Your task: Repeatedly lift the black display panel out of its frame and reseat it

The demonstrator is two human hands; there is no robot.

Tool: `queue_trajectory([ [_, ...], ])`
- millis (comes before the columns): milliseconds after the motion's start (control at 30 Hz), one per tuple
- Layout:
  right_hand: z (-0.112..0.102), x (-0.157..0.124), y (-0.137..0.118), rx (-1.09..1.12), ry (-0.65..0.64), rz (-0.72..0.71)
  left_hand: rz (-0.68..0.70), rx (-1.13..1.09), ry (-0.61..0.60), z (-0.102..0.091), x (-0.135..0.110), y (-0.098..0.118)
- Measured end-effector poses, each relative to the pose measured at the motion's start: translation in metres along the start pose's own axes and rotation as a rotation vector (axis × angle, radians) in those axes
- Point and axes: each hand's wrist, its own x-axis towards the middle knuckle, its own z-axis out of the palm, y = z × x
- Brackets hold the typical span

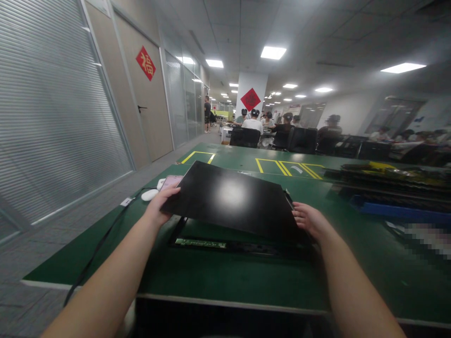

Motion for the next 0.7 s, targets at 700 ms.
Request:
queue_trajectory([
  [700, -0.013, 0.016, 0.012, -0.338, 0.336, -0.183, -0.018, 0.073, 0.011, -0.001, 0.011, -0.025],
])
